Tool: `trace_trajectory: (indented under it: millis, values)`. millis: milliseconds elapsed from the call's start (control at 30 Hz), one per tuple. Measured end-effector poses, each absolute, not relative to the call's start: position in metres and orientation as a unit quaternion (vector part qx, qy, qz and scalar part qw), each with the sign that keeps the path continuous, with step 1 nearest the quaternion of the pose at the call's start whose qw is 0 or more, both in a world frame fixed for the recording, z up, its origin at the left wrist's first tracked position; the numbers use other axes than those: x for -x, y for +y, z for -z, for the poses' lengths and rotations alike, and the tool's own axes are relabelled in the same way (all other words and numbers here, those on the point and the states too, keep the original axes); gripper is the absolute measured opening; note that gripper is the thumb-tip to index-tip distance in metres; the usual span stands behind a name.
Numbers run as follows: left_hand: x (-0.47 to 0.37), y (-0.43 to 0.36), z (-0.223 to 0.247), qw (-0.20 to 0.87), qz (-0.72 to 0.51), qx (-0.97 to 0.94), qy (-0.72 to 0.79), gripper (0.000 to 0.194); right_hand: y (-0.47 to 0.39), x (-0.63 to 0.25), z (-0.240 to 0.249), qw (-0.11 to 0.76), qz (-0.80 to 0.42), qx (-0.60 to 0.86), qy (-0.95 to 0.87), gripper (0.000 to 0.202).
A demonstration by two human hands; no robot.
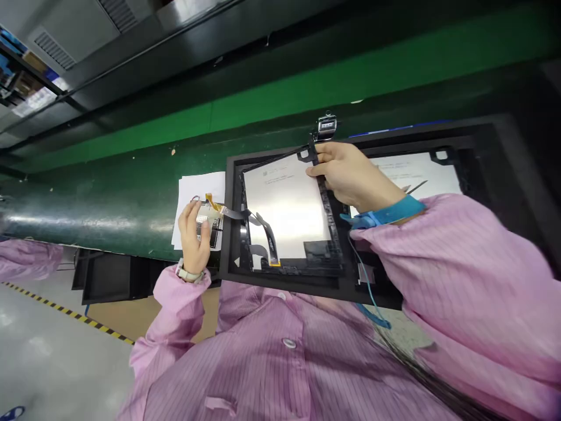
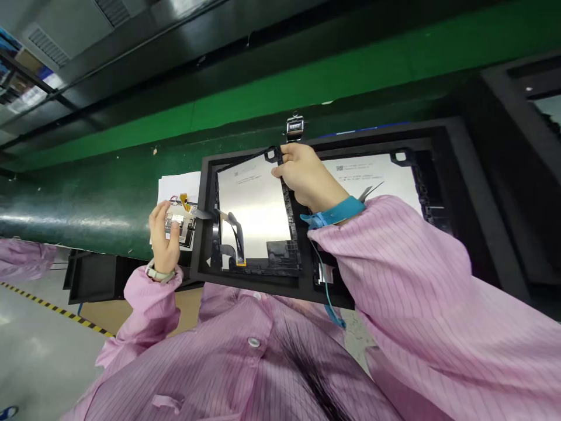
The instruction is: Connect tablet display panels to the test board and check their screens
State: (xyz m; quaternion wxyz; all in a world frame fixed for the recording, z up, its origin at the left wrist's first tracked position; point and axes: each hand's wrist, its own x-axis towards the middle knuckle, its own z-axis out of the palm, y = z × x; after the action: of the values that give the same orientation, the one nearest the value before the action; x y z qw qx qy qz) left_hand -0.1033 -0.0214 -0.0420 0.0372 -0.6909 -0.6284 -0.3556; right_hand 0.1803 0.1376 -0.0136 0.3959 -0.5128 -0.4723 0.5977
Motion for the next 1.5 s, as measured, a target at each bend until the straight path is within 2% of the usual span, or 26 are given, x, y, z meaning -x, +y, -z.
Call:
trace_trajectory:
  millis: [100, 233, 300, 367, 433, 567, 633, 733, 800, 1133, 1267, 1367, 1433, 1500]
  values:
    - [0.112, 0.008, 0.034, 0.002, 0.307, 0.757, -0.577, 0.042, 0.137, -0.172, 0.022, 0.359, -0.6, 0.557, -0.448, 0.033]
    - [0.116, 0.029, 0.029, -0.011, 0.26, 0.787, -0.559, 0.037, 0.137, -0.171, 0.034, 0.316, -0.518, 0.611, -0.509, 0.067]
    - [0.116, 0.032, 0.028, -0.024, 0.253, 0.794, -0.552, 0.034, 0.135, -0.172, 0.038, 0.273, -0.456, 0.622, -0.576, 0.076]
    - [0.116, 0.033, 0.026, -0.052, 0.245, 0.799, -0.547, 0.031, 0.13, -0.172, 0.038, 0.232, -0.397, 0.618, -0.638, 0.071]
    - [0.116, 0.032, 0.027, -0.081, 0.235, 0.799, -0.548, 0.027, 0.121, -0.169, 0.032, 0.21, -0.323, 0.615, -0.688, 0.058]
    - [0.114, 0.03, 0.029, -0.1, 0.234, 0.792, -0.555, 0.026, 0.101, -0.153, 0.011, 0.201, -0.183, 0.578, -0.769, 0.036]
    - [0.112, 0.029, 0.031, -0.1, 0.24, 0.791, -0.554, 0.027, 0.093, -0.14, 0.004, 0.205, -0.198, 0.501, -0.817, 0.032]
    - [0.109, 0.029, 0.031, -0.102, 0.248, 0.793, -0.546, 0.028, 0.084, -0.118, 0.003, 0.191, -0.331, 0.356, -0.853, 0.027]
    - [0.107, 0.028, 0.032, -0.1, 0.256, 0.796, -0.539, 0.028, 0.08, -0.107, 0.007, 0.178, -0.394, 0.318, -0.844, 0.026]
    - [0.099, 0.026, 0.034, -0.062, 0.26, 0.804, -0.53, 0.026, 0.08, -0.1, 0.019, 0.178, -0.42, 0.331, -0.826, 0.022]
    - [0.104, 0.029, 0.039, -0.083, 0.265, 0.789, -0.549, 0.03, 0.083, -0.1, 0.016, 0.18, -0.435, 0.337, -0.815, 0.021]
    - [0.11, 0.026, 0.043, -0.093, 0.344, 0.685, -0.635, 0.028, 0.088, -0.111, 0.011, 0.195, -0.439, 0.361, -0.799, 0.025]
    - [0.107, 0.014, 0.042, -0.06, 0.433, 0.577, -0.69, 0.024, 0.091, -0.127, 0.006, 0.222, -0.4, 0.42, -0.783, 0.028]
    - [0.093, -0.007, 0.037, -0.016, 0.493, 0.516, -0.7, 0.04, 0.09, -0.147, 0.001, 0.241, -0.307, 0.509, -0.767, 0.029]
